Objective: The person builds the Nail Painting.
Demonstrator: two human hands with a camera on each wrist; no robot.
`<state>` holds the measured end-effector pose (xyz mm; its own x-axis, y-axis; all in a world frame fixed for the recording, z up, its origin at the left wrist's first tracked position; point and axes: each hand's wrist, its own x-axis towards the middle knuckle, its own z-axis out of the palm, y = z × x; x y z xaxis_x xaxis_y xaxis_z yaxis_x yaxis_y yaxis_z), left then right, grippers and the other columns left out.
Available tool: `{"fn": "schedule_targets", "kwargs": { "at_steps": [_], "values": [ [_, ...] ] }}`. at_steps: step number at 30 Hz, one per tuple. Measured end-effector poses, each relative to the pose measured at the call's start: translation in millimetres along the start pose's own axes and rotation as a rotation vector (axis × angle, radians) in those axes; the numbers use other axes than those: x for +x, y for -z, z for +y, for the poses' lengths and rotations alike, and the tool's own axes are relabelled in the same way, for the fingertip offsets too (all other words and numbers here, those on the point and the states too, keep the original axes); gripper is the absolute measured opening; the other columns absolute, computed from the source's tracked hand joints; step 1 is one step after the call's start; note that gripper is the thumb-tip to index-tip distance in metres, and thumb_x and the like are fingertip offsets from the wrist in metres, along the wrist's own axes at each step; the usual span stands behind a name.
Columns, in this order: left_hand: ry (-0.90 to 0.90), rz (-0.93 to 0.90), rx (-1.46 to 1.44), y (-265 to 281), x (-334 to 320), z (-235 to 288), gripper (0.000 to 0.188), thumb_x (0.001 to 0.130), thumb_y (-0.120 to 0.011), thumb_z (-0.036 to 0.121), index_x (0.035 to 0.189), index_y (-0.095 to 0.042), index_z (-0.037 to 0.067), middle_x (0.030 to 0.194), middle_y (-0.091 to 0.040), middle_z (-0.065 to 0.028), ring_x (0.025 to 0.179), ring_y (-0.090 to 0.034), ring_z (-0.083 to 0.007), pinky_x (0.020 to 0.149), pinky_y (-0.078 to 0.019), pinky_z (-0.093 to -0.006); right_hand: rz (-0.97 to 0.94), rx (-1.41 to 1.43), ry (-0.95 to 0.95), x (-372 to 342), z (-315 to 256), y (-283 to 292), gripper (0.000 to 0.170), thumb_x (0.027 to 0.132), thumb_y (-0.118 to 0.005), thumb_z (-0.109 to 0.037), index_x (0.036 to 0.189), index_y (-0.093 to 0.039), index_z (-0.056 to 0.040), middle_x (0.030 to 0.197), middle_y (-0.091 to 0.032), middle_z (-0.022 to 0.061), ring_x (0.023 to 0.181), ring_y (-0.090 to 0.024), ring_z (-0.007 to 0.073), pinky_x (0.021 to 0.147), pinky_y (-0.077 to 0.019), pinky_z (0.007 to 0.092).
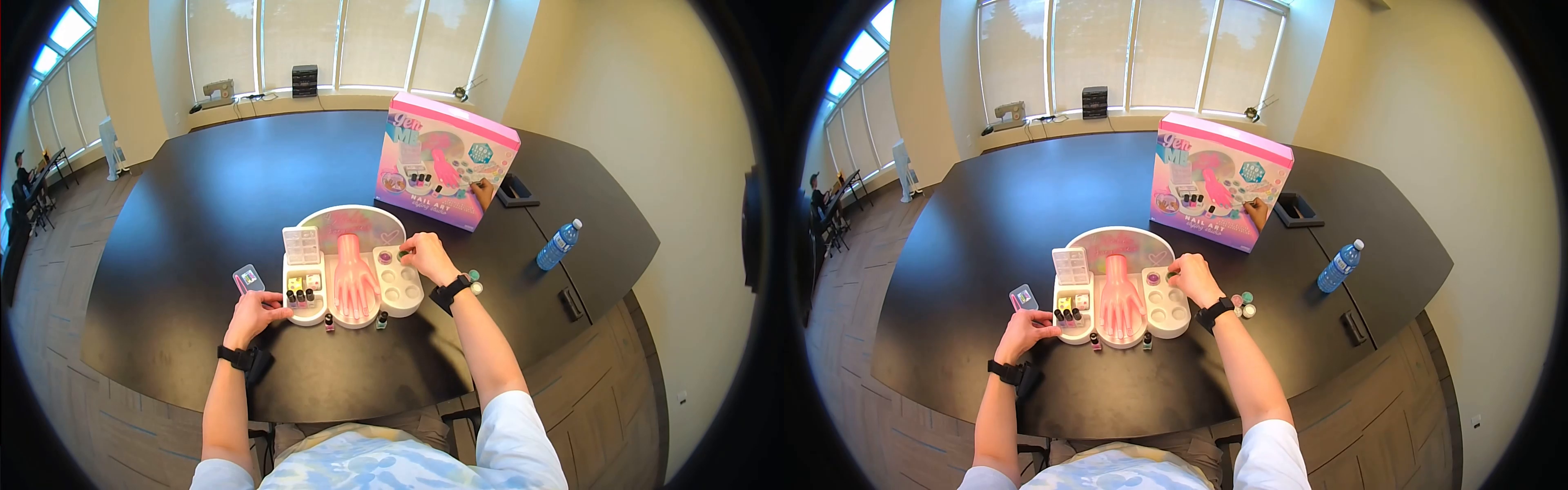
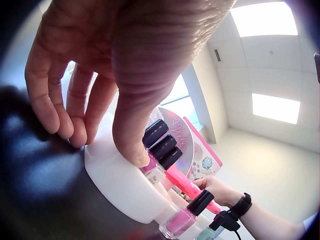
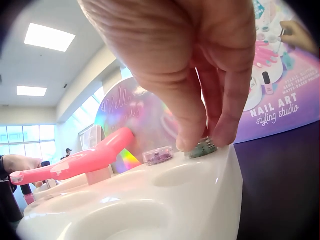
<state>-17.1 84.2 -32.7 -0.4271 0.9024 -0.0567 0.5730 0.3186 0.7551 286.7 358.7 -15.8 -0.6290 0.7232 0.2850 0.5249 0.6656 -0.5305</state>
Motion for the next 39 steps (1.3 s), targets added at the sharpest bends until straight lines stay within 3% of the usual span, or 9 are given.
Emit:
{"fn": "schedule_targets", "kwargs": {
  "at_steps": [4, 14, 20, 23, 26, 31, 35, 37, 39],
  "values": [
    [-0.018, -0.002, -0.009, 0, 1, -2, 0.041, 0.076, -0.089, 0.022, 0.108, -0.077, -0.001, 0.081, -0.076, -0.0081, 0.074, -0.07, -0.0137, 0.074, -0.0553, -0.0296, -0.033, 0.004, -0.041, 0, -7, 5, 0.031, 0.069, -0.079, 0.002, 0.101, -0.078, 0.0018, 0.093, -0.074, 0.0238, 0.089, -0.074, 0.0359, 0.082, -0.0592, 0.0396],
    [-0.005, -0.007, -0.002, -1, 1, -1, 0.043, 0.076, -0.09, 0.024, 0.109, -0.077, -0.001, 0.082, -0.075, -0.0088, 0.074, -0.07, -0.0142, 0.074, -0.0554, -0.0299, 0.027, 0.027, 0.001, -3, 2, -3, 0.031, 0.07, -0.078, 0.004, 0.1, -0.078, 0.0026, 0.088, -0.073, 0.0231, 0.082, -0.074, 0.0344, 0.076, -0.0589, 0.0386],
    [-0.002, -0.006, 0.007, -2, 3, -8, 0.045, 0.074, -0.089, 0.034, 0.109, -0.079, 0.006, 0.083, -0.077, -0.0086, 0.077, -0.073, -0.0188, 0.078, -0.0561, -0.0342, 0.057, 0.061, -0.001, -4, 9, -7, 0.032, 0.067, -0.079, 0.002, 0.099, -0.079, 0.0004, 0.085, -0.072, 0.0176, 0.079, -0.071, 0.0287, 0.074, -0.0556, 0.0365],
    [-0.03, 0.0, 0.01, -1, 0, -3, 0.043, 0.076, -0.09, 0.024, 0.108, -0.077, -0.001, 0.082, -0.076, -0.0089, 0.073, -0.071, -0.0145, 0.074, -0.0561, -0.0301, 0.03, 0.036, 0.029, -4, 9, 1, 0.034, 0.069, -0.079, 0.001, 0.103, -0.078, 0.0, 0.09, -0.075, 0.0161, 0.079, -0.072, 0.0245, 0.074, -0.0565, 0.0345],
    [-0.008, -0.001, -0.005, 0, 1, 0, 0.041, 0.076, -0.089, 0.023, 0.108, -0.077, -0.001, 0.082, -0.076, -0.0085, 0.073, -0.071, -0.0143, 0.074, -0.0561, -0.0298, 0.03, 0.259, -0.119, -6, 22, 25, 0.041, 0.075, -0.081, -0.001, 0.115, -0.075, -0.0013, 0.104, -0.078, 0.0122, 0.082, -0.073, 0.0152, 0.077, -0.0585, 0.0294],
    [-0.002, -0.014, -0.022, -4, 6, -15, 0.042, 0.074, -0.089, 0.031, 0.107, -0.08, 0.005, 0.082, -0.077, -0.0079, 0.077, -0.073, -0.0187, 0.077, -0.0562, -0.0339, 0.137, 0.209, -0.202, -34, 57, 73, 0.04, 0.075, -0.08, 0.003, 0.114, -0.076, -0.0013, 0.098, -0.079, 0.0095, 0.082, -0.072, 0.014, 0.078, -0.058, 0.0292],
    [-0.006, -0.005, -0.034, -7, 4, -10, 0.043, 0.073, -0.089, 0.03, 0.108, -0.08, 0.006, 0.08, -0.076, -0.0058, 0.074, -0.071, -0.0169, 0.076, -0.0559, -0.0327, 0.069, 0.106, -0.256, -63, 66, 91, 0.038, 0.073, -0.083, -0.004, 0.111, -0.077, -0.0026, 0.095, -0.078, 0.0138, 0.081, -0.074, 0.0205, 0.078, -0.0583, 0.0331],
    [0.02, -0.01, -0.031, -3, 4, -11, 0.044, 0.072, -0.09, 0.029, 0.108, -0.08, 0.007, 0.082, -0.076, -0.0067, 0.076, -0.071, -0.0168, 0.076, -0.0559, -0.0328, -0.053, -0.054, -0.231, -81, 75, 86, 0.04, 0.07, -0.085, -0.018, 0.107, -0.079, -0.005, 0.092, -0.075, 0.0174, 0.09, -0.071, 0.0305, 0.086, -0.0569, 0.0394],
    [0.004, 0.011, -0.041, -2, 1, -4, 0.04, 0.075, -0.089, 0.02, 0.106, -0.078, -0.002, 0.081, -0.075, -0.0081, 0.072, -0.068, -0.0127, 0.072, -0.0546, -0.0286, -0.054, -0.11, -0.206, -92, 85, 78, 0.036, 0.072, -0.083, -0.021, 0.106, -0.079, -0.0069, 0.096, -0.075, 0.0168, 0.096, -0.069, 0.0325, 0.089, -0.0556, 0.0419]
  ]
}}
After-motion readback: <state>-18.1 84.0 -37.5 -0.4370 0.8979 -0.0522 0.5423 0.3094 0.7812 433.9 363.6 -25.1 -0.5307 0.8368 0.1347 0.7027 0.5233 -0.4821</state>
